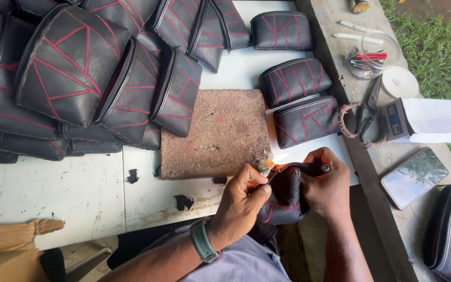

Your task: The person uses a lighter to heat the edges of small black leather pouches with red stitching, then zips and unzips them to check the closure. Finished pouches are stacked on the table.

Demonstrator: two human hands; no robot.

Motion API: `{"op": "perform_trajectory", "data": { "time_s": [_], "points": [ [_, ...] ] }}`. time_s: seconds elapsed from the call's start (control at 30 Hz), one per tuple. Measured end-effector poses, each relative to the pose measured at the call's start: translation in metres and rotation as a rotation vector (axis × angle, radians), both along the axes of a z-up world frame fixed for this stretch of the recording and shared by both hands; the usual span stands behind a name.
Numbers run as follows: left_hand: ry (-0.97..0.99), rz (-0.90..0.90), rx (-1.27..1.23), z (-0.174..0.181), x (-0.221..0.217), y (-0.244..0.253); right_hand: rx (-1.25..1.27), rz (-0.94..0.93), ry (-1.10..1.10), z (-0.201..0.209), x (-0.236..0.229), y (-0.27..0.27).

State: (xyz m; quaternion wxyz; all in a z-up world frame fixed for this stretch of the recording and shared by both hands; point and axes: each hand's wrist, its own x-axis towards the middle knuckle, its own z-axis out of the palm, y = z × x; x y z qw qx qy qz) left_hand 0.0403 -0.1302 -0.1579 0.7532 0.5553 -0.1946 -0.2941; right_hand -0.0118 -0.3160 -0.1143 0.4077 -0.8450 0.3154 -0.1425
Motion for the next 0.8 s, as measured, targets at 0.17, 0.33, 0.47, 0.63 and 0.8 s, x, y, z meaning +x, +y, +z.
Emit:
{"op": "perform_trajectory", "data": {
  "time_s": [0.17,0.33,0.47,0.63,0.8],
  "points": [
    [-0.061,0.002,-0.033,-0.006,0.007,-0.01,-0.045,-0.033,-0.002,-0.001,0.002,-0.006],
    [-0.044,-0.021,-0.01,-0.003,0.014,-0.02,-0.04,-0.068,-0.021,-0.007,-0.002,-0.015],
    [-0.49,0.13,-0.1,0.014,0.01,-0.011,-0.192,0.04,-0.147,-0.01,-0.018,-0.016],
    [-0.735,-0.118,-0.042,0.027,-0.016,0.024,-0.292,0.161,-0.373,-0.023,-0.067,0.0],
    [-1.128,-0.17,-0.015,0.032,-0.024,0.037,-0.421,0.126,-0.489,-0.035,-0.089,0.012]
  ]
}}
